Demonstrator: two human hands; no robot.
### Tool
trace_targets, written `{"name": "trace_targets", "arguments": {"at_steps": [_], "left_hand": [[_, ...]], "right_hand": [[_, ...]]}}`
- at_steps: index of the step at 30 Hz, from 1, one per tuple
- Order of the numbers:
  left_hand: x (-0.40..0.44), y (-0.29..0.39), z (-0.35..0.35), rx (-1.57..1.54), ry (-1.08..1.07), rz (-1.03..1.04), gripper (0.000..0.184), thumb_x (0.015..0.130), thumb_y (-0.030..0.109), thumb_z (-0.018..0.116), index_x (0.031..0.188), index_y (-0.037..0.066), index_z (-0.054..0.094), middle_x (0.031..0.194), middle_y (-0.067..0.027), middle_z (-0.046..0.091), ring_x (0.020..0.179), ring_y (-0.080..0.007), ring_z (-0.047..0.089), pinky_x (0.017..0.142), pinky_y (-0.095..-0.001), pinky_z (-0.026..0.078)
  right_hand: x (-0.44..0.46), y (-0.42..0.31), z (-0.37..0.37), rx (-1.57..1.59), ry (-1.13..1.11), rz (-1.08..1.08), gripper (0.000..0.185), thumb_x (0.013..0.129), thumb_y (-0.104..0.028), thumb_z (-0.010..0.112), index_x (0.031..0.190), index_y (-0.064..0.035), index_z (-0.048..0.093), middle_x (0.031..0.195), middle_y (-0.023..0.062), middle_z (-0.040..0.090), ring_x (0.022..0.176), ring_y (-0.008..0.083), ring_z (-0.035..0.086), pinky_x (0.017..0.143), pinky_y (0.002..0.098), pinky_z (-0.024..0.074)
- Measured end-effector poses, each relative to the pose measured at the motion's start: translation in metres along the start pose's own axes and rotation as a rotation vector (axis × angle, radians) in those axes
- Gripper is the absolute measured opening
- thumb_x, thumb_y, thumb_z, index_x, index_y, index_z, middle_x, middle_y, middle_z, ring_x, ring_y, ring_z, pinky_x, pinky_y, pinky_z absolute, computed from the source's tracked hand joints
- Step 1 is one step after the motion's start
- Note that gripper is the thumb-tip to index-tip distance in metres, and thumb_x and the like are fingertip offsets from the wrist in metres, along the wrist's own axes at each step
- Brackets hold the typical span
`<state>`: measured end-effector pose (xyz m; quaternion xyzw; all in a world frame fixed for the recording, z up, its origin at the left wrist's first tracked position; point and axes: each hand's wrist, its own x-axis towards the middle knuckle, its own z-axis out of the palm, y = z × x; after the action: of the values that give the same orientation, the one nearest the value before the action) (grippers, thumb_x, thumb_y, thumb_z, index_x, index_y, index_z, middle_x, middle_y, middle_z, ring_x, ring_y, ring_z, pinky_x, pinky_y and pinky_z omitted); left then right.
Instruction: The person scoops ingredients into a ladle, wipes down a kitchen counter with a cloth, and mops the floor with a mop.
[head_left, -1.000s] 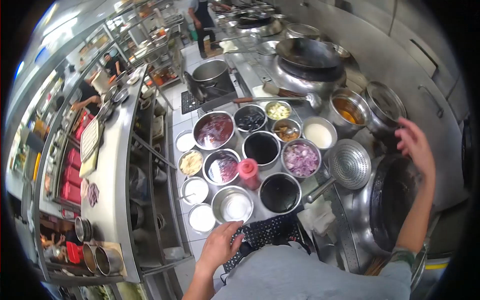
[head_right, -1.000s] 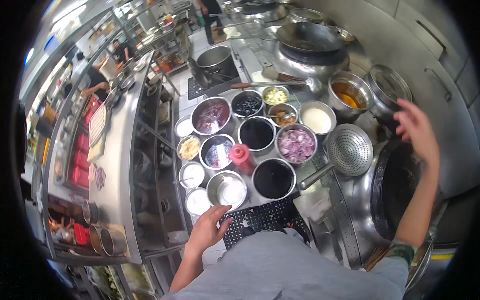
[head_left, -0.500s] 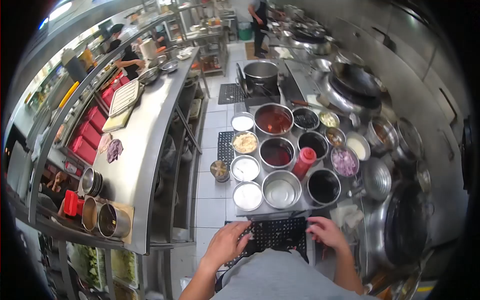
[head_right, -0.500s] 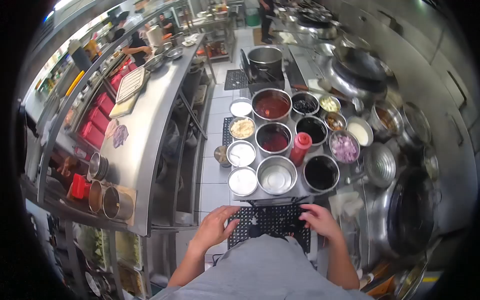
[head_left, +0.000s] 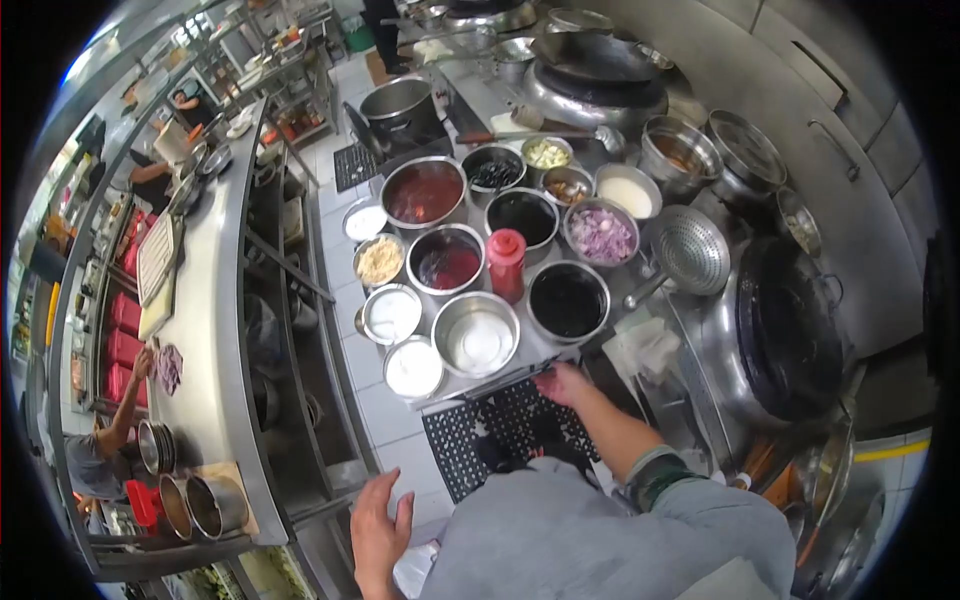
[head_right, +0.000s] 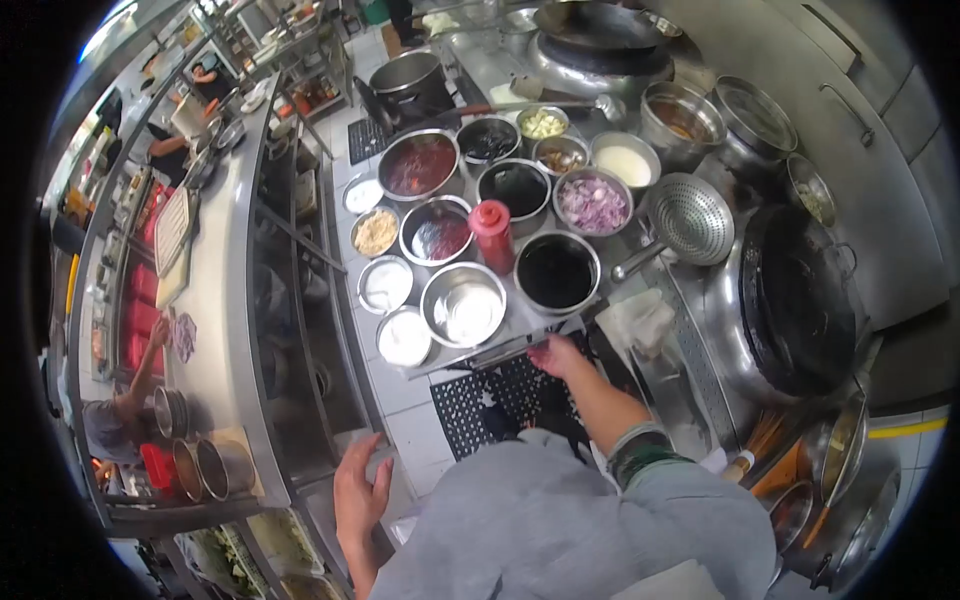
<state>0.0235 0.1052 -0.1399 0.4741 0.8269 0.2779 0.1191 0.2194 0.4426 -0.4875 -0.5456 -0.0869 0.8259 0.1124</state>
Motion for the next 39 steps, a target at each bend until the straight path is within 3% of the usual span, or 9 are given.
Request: {"name": "trace_targets", "arguments": {"at_steps": [3,9,10,14,18,27,30,31,39], "left_hand": [[-0.003,0.020,0.006,0.049,-0.046,-0.013,0.036,0.082,0.009,0.070,0.116,0.002,0.061,0.107,-0.0187,0.065,0.098,-0.0372,0.063,0.085,-0.0406,0.051],[0.017,0.076,0.032,0.071,-0.205,0.000,0.035,0.079,0.008,0.070,0.113,0.002,0.064,0.105,-0.0178,0.066,0.099,-0.0367,0.064,0.088,-0.0404,0.050],[0.024,0.083,0.036,0.081,-0.237,0.022,0.035,0.079,0.007,0.070,0.114,0.002,0.064,0.106,-0.0177,0.066,0.099,-0.0369,0.064,0.087,-0.0404,0.050],[0.040,0.104,0.041,0.117,-0.279,0.022,0.037,0.081,0.013,0.073,0.116,0.005,0.064,0.107,-0.0176,0.066,0.098,-0.0366,0.063,0.086,-0.0400,0.051],[0.040,0.090,0.030,0.131,-0.257,0.086,0.036,0.085,0.019,0.072,0.118,0.007,0.063,0.107,-0.0152,0.067,0.098,-0.0335,0.064,0.082,-0.0388,0.053],[0.006,0.012,-0.021,0.089,-0.223,0.043,0.034,0.088,0.021,0.068,0.119,0.007,0.063,0.109,-0.0138,0.066,0.098,-0.0332,0.064,0.083,-0.0393,0.052],[-0.012,-0.026,-0.028,0.063,-0.206,0.027,0.035,0.088,0.021,0.068,0.119,0.006,0.062,0.109,-0.0143,0.066,0.099,-0.0338,0.063,0.084,-0.0401,0.052],[-0.016,-0.036,-0.029,0.060,-0.207,0.041,0.035,0.088,0.021,0.067,0.119,0.006,0.062,0.109,-0.0142,0.066,0.098,-0.0340,0.063,0.084,-0.0406,0.052],[0.010,-0.026,-0.012,-0.039,-0.412,0.331,0.035,0.081,0.010,0.070,0.115,0.001,0.064,0.109,-0.0195,0.066,0.102,-0.0366,0.064,0.089,-0.0393,0.050]], "right_hand": [[0.053,0.005,0.005,0.245,0.049,-0.005,0.035,0.096,-0.038,0.056,0.105,-0.0039,0.060,0.095,0.0129,0.066,0.084,0.0263,0.066,0.076,0.0411,0.0573],[0.103,0.013,0.004,0.575,-0.072,0.038,0.023,0.094,-0.019,0.050,0.109,-0.0033,0.058,0.098,0.0159,0.061,0.094,0.0323,0.061,0.094,0.0567,0.0478],[0.094,0.011,0.007,0.568,-0.089,0.056,0.028,0.094,-0.030,0.052,0.108,-0.0083,0.062,0.109,0.0116,0.065,0.106,0.0316,0.061,0.097,0.0576,0.0450],[0.090,0.020,0.006,0.575,-0.222,-0.018,0.028,0.090,-0.028,0.059,0.110,-0.0089,0.061,0.111,0.0119,0.065,0.108,0.0322,0.060,0.099,0.0603,0.0438],[0.126,0.031,-0.003,0.665,-0.200,-0.012,0.015,0.091,-0.019,0.060,0.104,-0.0110,0.059,0.100,0.0093,0.063,0.091,0.0276,0.061,0.084,0.0487,0.0532],[0.064,0.032,0.003,0.641,-0.327,-0.294,0.015,0.090,-0.009,0.050,0.103,-0.0087,0.058,0.098,0.0087,0.064,0.087,0.0247,0.059,0.073,0.0413,0.0500],[0.076,0.041,-0.024,0.455,-0.342,-0.349,0.030,0.089,-0.004,0.048,0.117,-0.0123,0.055,0.108,0.0092,0.063,0.090,0.0256,0.060,0.079,0.0462,0.0484],[0.038,0.043,-0.008,0.449,-0.200,-0.363,0.031,0.088,0.000,0.050,0.116,-0.0126,0.054,0.101,0.0099,0.063,0.084,0.0231,0.061,0.070,0.0415,0.0503],[-0.082,0.147,-0.056,0.240,-0.340,-0.443,0.041,0.088,0.000,0.056,0.128,-0.0098,0.051,0.093,0.0096,0.062,0.073,0.0174,0.061,0.052,0.0278,0.0466]]}}
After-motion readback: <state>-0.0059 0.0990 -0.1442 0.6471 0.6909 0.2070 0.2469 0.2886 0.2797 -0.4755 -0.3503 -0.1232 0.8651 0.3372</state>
